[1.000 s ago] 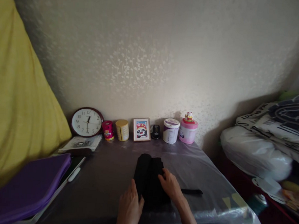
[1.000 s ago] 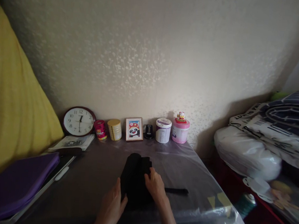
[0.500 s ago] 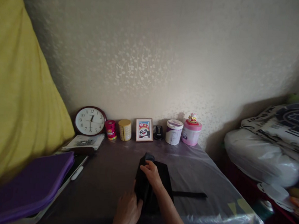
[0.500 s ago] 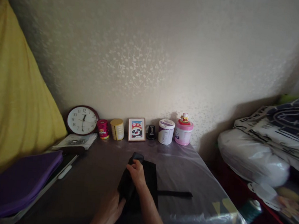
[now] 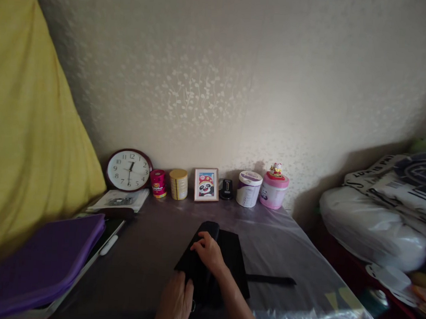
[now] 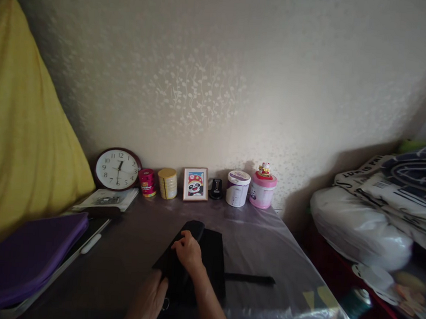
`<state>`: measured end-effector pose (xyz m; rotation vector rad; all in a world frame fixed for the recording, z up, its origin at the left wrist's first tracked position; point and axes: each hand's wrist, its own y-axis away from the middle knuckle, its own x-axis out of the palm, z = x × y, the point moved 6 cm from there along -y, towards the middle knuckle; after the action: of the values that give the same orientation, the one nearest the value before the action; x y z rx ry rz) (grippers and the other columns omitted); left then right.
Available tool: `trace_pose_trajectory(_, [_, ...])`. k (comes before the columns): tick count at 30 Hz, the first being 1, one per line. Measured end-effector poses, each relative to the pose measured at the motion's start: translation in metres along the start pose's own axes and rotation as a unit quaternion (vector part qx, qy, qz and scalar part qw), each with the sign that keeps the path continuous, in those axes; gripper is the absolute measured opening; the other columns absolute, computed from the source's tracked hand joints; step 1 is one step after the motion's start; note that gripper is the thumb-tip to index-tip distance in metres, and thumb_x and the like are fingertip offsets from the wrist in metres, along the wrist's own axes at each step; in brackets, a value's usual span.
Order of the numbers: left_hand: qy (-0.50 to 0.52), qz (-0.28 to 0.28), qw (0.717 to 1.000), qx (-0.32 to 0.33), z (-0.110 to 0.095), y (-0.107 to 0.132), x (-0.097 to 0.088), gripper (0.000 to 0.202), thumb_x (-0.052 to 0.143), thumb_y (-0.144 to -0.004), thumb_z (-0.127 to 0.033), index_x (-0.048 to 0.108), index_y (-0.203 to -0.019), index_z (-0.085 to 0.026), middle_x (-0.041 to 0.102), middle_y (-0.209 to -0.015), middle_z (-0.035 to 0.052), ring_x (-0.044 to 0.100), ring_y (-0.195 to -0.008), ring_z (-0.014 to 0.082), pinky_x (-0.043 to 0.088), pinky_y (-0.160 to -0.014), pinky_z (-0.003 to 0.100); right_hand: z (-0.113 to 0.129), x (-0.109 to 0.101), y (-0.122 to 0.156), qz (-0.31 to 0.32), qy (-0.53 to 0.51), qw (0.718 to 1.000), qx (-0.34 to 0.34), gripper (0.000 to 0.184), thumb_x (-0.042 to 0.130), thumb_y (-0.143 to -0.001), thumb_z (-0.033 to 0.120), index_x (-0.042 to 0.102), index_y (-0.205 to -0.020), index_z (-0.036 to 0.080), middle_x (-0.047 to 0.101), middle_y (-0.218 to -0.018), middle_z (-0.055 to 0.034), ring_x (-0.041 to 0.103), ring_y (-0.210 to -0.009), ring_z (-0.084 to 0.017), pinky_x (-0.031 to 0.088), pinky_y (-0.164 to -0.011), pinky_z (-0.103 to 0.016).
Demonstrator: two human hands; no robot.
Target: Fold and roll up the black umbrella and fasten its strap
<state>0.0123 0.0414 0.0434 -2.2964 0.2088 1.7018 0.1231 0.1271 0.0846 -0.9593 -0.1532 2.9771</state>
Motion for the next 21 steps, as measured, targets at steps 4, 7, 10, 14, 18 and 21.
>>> trace_pose_trajectory(4, [0.07,-0.159,0.985,-0.002,-0.003,0.006,-0.023,0.031,0.031,-0.087,-0.024,0.053,-0.108,-0.017,0.058,-0.108,0.0117,0.053,-0.106,0.0224,0.042,-0.093,0.036,0.003,0.001,0.0,0.011,0.04,0.999,-0.029,0.032,0.046,-0.075,0.014,0.057,-0.105,0.015,0.073,-0.081,-0.0015,0.063,-0.091,-0.017,0.04,-0.076,-0.024])
trace_pose_trajectory(7, [0.077,-0.189,0.973,0.107,-0.022,0.004,-0.032,0.024,0.038,-0.086,-0.025,0.055,-0.101,-0.02,0.057,-0.105,0.0094,0.055,-0.099,0.0204,0.046,-0.087,0.036,0.006,0.001,-0.001,0.03,0.054,0.997,-0.035,0.03,0.045,-0.075,0.012,0.059,-0.102,0.018,0.073,-0.081,0.0006,0.064,-0.089,-0.015,0.041,-0.075,-0.023])
trace_pose_trajectory(10, [0.031,-0.182,0.968,0.172,-0.032,-0.001,-0.025,0.03,0.044,-0.083,-0.024,0.052,-0.112,-0.021,0.055,-0.111,0.0086,0.055,-0.103,0.0212,0.048,-0.087,0.037,0.013,0.001,0.001,0.054,0.054,0.995,-0.061,0.029,0.045,-0.077,0.012,0.06,-0.101,0.019,0.073,-0.082,0.0014,0.064,-0.087,-0.014,0.043,-0.075,-0.022])
trace_pose_trajectory(14, [-0.053,-0.224,0.958,0.171,-0.03,-0.004,-0.01,0.038,0.047,-0.081,-0.026,0.049,-0.118,-0.017,0.054,-0.118,0.0126,0.051,-0.111,0.0265,0.048,-0.089,0.043,0.023,0.002,0.018,0.083,0.054,0.983,-0.152,0.026,0.045,-0.083,0.016,0.062,-0.101,0.024,0.072,-0.085,0.0031,0.063,-0.086,-0.013,0.044,-0.077,-0.022])
trace_pose_trajectory(18, [-0.089,-0.257,0.947,0.173,-0.03,-0.003,-0.001,0.042,0.044,-0.082,-0.026,0.046,-0.122,-0.013,0.052,-0.123,0.0152,0.05,-0.114,0.0258,0.048,-0.089,0.039,0.021,-0.008,0.034,0.024,0.056,0.967,-0.246,0.025,0.042,-0.088,0.018,0.065,-0.097,0.024,0.069,-0.094,0.0003,0.058,-0.094,-0.014,0.043,-0.085,-0.025])
trace_pose_trajectory(21, [-0.107,-0.267,0.944,0.162,-0.031,-0.003,0.001,0.048,0.043,-0.082,-0.026,0.04,-0.128,-0.011,0.046,-0.131,0.0178,0.049,-0.116,0.0261,0.049,-0.088,0.037,0.012,-0.011,0.031,0.003,0.055,0.96,-0.274,0.026,0.042,-0.089,0.016,0.065,-0.098,0.021,0.069,-0.095,-0.0022,0.055,-0.104,-0.015,0.039,-0.092,-0.028])
